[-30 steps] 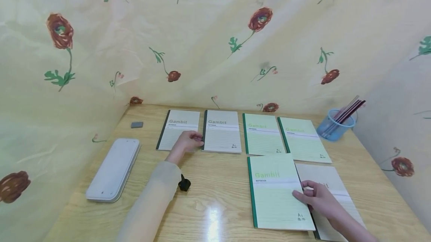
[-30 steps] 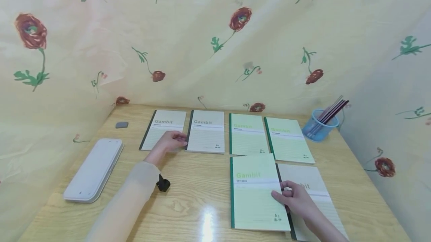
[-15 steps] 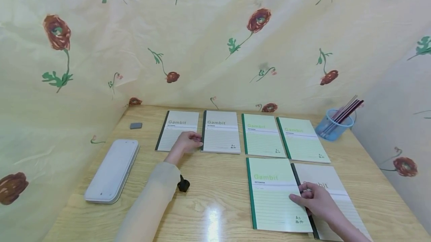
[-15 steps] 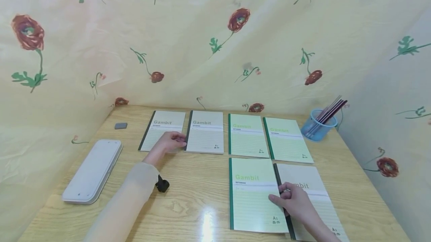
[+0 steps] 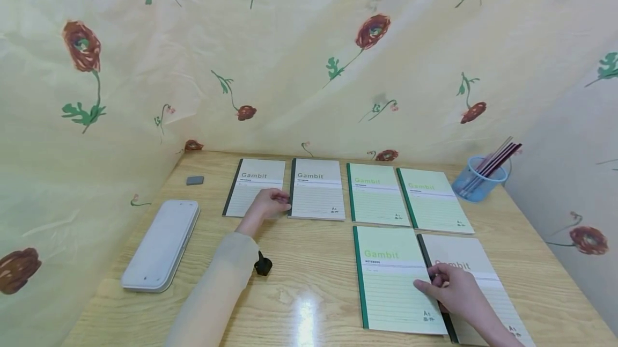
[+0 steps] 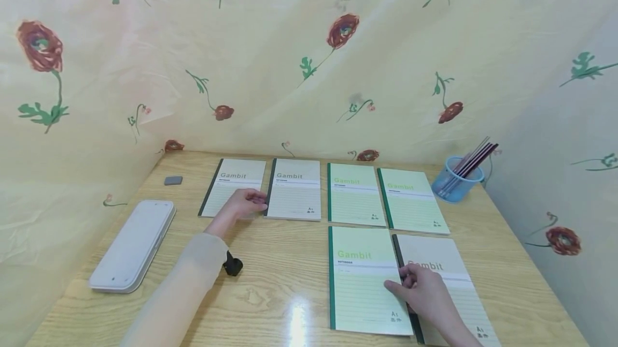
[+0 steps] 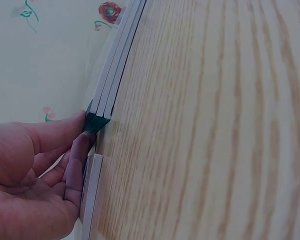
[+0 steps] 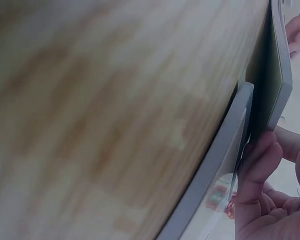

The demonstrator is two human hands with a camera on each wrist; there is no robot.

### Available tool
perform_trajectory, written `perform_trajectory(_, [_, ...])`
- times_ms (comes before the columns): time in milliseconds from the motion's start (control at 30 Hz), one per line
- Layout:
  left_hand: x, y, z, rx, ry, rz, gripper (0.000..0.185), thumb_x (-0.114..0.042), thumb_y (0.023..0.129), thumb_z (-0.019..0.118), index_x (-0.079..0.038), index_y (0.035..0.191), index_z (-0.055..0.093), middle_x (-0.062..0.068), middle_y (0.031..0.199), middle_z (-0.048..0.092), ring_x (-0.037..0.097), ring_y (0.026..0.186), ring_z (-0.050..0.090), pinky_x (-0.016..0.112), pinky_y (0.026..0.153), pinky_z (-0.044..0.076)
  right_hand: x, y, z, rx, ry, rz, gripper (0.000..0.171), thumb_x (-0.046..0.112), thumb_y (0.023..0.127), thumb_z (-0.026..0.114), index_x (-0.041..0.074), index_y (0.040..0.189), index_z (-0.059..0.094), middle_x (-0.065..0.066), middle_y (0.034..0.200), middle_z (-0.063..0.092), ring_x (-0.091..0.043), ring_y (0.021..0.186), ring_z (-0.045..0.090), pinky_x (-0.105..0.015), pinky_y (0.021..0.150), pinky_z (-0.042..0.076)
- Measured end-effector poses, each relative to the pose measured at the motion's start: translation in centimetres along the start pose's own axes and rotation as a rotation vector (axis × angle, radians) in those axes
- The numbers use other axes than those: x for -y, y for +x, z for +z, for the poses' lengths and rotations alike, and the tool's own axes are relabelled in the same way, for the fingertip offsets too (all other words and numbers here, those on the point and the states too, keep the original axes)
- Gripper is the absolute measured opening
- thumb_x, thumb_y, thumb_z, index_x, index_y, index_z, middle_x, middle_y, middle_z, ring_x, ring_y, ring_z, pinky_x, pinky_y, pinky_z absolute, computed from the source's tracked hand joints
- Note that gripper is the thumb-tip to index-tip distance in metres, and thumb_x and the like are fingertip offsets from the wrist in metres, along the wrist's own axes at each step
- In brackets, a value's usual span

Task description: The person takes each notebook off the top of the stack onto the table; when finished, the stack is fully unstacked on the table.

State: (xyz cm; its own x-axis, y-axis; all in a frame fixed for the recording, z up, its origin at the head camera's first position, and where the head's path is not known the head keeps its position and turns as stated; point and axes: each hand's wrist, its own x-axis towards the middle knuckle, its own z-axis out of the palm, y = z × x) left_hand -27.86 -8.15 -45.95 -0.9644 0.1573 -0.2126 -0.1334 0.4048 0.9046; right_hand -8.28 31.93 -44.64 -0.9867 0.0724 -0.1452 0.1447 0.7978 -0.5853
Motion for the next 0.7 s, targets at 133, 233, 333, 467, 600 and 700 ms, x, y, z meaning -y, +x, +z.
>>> perform_trajectory(133, [-0.01,0.01,-0.01,0.000,0.000,-0.002,0.032,-0.002,0.089,0.073,0.004,0.120,0.065,0.014,0.110,0.068,0.027,0.105,0.063,0.037,0.094,0.049,0.05,-0.19,-0.05,-0.002,-0.005,-0.012,0.043,0.029,0.084,0.081,-0.006,0.103,0.065,0.000,0.071,0.056,-0.016,0.047,0.052,-0.027,0.046,0.044])
perform_trajectory(233, [0.00,0.05,-0.01,0.002,-0.003,-0.003,0.032,-0.002,0.090,0.072,0.004,0.121,0.065,0.014,0.111,0.068,0.027,0.105,0.063,0.037,0.094,0.049,0.03,-0.30,-0.10,0.002,0.001,-0.017,0.041,0.027,0.085,0.079,-0.007,0.105,0.066,-0.002,0.072,0.056,-0.017,0.046,0.053,-0.027,0.046,0.044])
perform_trajectory(333, [0.01,0.06,0.02,0.001,-0.004,-0.004,0.033,-0.002,0.090,0.072,0.003,0.121,0.065,0.014,0.111,0.068,0.027,0.106,0.062,0.037,0.095,0.049,-0.05,-0.30,-0.13,0.001,0.005,-0.010,0.038,0.022,0.087,0.078,-0.008,0.108,0.066,-0.002,0.071,0.055,-0.017,0.046,0.054,-0.027,0.045,0.044])
perform_trajectory(467, [0.06,0.04,0.05,-0.001,-0.004,0.000,0.032,-0.002,0.089,0.072,0.004,0.120,0.065,0.015,0.110,0.068,0.028,0.105,0.063,0.038,0.094,0.050,-0.06,-0.25,-0.13,0.002,0.011,0.010,0.039,0.020,0.087,0.078,-0.007,0.111,0.065,-0.002,0.070,0.055,-0.018,0.047,0.053,-0.028,0.045,0.043])
perform_trajectory(600, [0.07,-0.02,0.06,-0.004,-0.003,0.004,0.032,-0.001,0.089,0.073,0.004,0.120,0.065,0.016,0.110,0.068,0.029,0.106,0.063,0.038,0.094,0.050,0.10,-0.32,-0.07,0.029,0.044,0.037,0.045,0.020,0.085,0.079,-0.008,0.116,0.061,-0.003,0.068,0.056,-0.019,0.047,0.053,-0.029,0.044,0.043])
perform_trajectory(700, [0.09,-0.09,0.07,-0.008,-0.002,0.002,0.032,-0.002,0.089,0.073,0.004,0.120,0.066,0.015,0.111,0.068,0.028,0.106,0.063,0.038,0.094,0.050,0.21,-0.41,-0.02,0.042,0.058,0.041,0.047,0.018,0.085,0.080,-0.008,0.118,0.059,-0.003,0.068,0.057,-0.020,0.047,0.054,-0.029,0.044,0.044])
